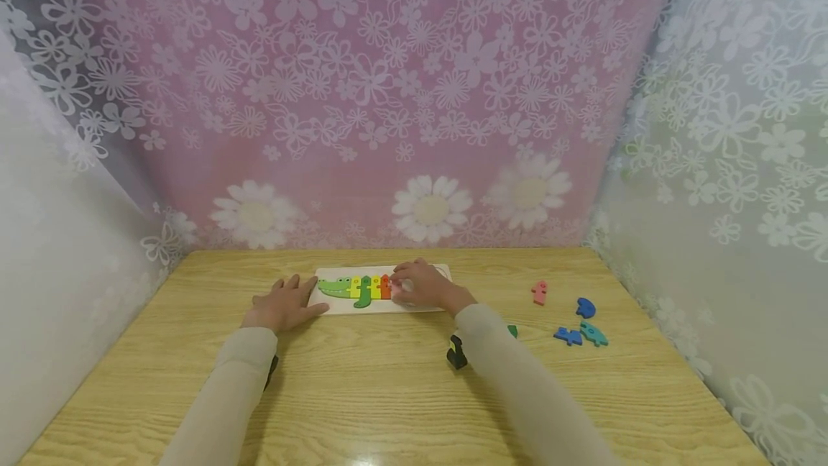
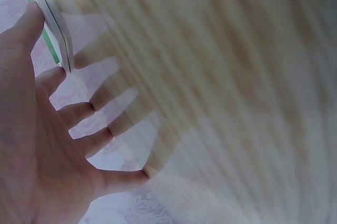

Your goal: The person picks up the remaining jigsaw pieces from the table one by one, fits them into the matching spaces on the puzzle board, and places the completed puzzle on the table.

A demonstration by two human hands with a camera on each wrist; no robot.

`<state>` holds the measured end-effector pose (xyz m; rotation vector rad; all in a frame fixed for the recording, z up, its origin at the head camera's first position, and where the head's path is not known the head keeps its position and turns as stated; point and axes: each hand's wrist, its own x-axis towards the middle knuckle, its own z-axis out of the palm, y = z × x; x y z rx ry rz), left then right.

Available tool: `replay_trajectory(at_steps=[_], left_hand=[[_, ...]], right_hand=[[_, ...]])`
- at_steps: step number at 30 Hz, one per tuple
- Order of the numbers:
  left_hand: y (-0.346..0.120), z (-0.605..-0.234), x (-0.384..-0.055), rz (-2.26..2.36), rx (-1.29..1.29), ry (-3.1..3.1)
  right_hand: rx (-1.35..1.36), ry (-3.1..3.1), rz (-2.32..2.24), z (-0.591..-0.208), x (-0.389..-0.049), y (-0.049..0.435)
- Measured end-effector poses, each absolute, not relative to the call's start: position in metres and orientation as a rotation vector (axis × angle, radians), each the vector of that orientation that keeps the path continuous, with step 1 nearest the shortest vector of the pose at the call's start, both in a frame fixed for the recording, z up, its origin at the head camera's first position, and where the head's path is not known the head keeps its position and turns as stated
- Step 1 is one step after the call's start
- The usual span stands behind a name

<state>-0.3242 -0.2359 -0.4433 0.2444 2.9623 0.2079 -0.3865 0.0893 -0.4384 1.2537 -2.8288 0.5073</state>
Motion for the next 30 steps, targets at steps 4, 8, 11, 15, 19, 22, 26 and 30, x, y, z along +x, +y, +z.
replay_trajectory(at_steps=[4, 8, 11, 15, 19, 22, 26, 30], left_hand=[[-0.236, -0.4432, -0.3248, 0.211, 0.245, 2.962], [-0.236, -0.4437, -0.3247, 0.213, 0.246, 2.96], [-0.2361, -0.4436, -0.3244, 0.213, 0.246, 2.961], [-0.2358, -0.4431, -0.3238, 0.217, 0.245, 2.961], [-0.2356, -0.4433, -0.324, 0.216, 0.246, 2.96], [-0.2358, -0.4442, -0.3245, 0.211, 0.247, 2.966], [-0.236, -0.4455, -0.325, 0.211, 0.244, 2.972], [-0.2355, -0.4455, -0.3244, 0.206, 0.239, 2.973]], right_hand=[[1.244, -2.832, 0.49, -0.4407, -0.3887, 0.0863], [1.22, -2.843, 0.48, -0.4432, -0.391, 0.085], [1.186, -2.875, 0.494, -0.4434, -0.391, 0.084], [1.158, -2.909, 0.541, -0.4426, -0.3891, 0.0827], [1.166, -2.913, 0.57, -0.4412, -0.3864, 0.0816], [1.178, -2.897, 0.567, -0.4402, -0.3851, 0.0808], [1.184, -2.888, 0.565, -0.4392, -0.3845, 0.0799], [1.204, -2.878, 0.542, -0.4395, -0.3851, 0.0792]])
